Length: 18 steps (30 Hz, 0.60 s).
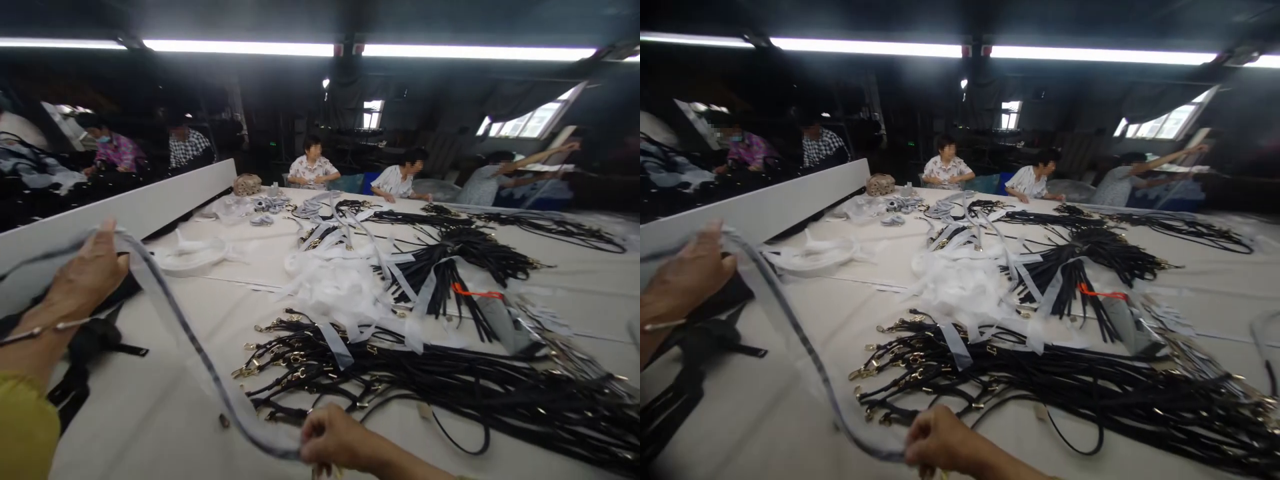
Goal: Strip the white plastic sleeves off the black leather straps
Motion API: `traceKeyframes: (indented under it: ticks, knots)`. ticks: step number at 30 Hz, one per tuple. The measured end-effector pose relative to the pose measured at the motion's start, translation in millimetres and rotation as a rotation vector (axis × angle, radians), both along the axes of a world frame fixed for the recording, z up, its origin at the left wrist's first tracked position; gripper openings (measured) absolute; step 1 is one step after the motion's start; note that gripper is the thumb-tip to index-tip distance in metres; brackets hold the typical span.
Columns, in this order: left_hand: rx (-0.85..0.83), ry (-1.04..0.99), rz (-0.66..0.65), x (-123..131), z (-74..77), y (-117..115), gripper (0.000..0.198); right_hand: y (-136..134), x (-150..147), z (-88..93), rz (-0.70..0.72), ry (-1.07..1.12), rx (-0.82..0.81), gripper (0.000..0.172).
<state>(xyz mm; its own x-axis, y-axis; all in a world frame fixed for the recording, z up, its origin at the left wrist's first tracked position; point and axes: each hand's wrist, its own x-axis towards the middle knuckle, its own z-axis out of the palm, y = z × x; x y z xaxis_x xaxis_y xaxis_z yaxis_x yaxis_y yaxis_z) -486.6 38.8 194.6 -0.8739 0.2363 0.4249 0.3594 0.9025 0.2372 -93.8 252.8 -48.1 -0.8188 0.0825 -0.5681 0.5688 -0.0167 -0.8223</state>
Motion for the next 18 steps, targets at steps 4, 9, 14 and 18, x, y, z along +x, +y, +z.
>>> traceKeyframes:
  ticks: [4, 9, 14, 18]
  knots:
    - [-0.186, -0.031, -0.296, -9.4, -19.6, 117.3, 0.052, -24.8, -79.4, -10.9, -0.248, 0.12, -0.087, 0.035]
    - [-0.225, -0.352, -0.937, 84.3, -146.0, 227.6, 0.019, -10.2, -69.4, -45.9, -0.306, 0.176, 0.09, 0.037]
    - [-0.189, -0.522, -1.326, 203.0, -267.7, 257.6, 0.057, 14.3, 45.1, -79.7, -0.394, -0.01, 0.161, 0.025]
    - [-0.08, -0.596, -1.332, 226.9, -295.6, 260.7, 0.033, 35.6, 120.1, -66.5, -0.451, -0.021, 0.417, 0.02]
